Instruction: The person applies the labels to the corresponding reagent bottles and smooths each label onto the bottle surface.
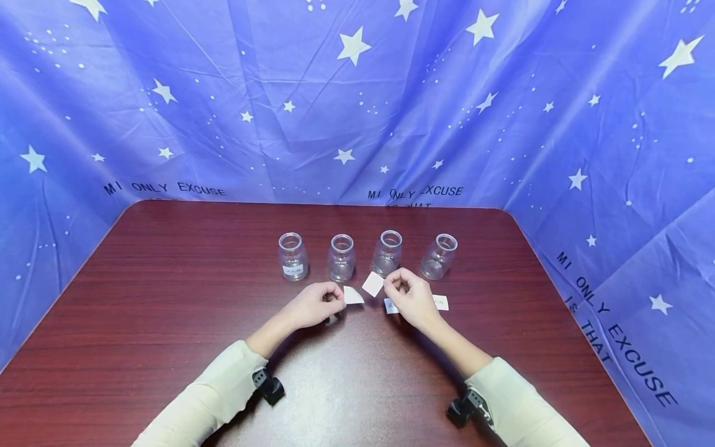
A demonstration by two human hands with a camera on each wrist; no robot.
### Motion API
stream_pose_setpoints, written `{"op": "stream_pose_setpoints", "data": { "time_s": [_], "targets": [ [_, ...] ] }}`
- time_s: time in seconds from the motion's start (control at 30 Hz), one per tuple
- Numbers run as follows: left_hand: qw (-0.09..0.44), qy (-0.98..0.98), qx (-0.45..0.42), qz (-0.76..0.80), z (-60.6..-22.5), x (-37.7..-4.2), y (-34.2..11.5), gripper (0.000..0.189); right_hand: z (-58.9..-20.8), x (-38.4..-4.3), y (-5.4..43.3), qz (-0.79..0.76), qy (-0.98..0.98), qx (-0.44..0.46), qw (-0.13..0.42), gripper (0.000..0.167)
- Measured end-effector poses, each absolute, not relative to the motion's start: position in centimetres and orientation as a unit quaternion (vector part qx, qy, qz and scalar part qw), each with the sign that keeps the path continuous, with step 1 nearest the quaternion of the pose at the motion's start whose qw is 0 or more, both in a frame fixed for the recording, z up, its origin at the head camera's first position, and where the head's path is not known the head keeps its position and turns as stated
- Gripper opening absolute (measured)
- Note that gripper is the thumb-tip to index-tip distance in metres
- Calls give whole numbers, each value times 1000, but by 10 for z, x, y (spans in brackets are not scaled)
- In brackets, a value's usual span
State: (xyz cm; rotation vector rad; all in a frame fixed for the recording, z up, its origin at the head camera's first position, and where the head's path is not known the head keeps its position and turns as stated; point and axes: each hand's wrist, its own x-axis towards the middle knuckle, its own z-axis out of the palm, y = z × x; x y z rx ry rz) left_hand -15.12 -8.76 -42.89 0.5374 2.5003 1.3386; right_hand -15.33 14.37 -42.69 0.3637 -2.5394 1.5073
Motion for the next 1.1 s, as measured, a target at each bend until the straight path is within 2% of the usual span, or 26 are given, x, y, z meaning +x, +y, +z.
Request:
{"op": "stream_pose_setpoints", "data": {
  "time_s": [0.4,1.1],
  "targets": [
    [155,873,173,428,-430,-150,-84,4,-428,-151,142,493,-859,114,80,5],
    [118,918,167,341,-427,-149,-80,6,-429,-149,138,495,-859,116,66,6]
  ]
}}
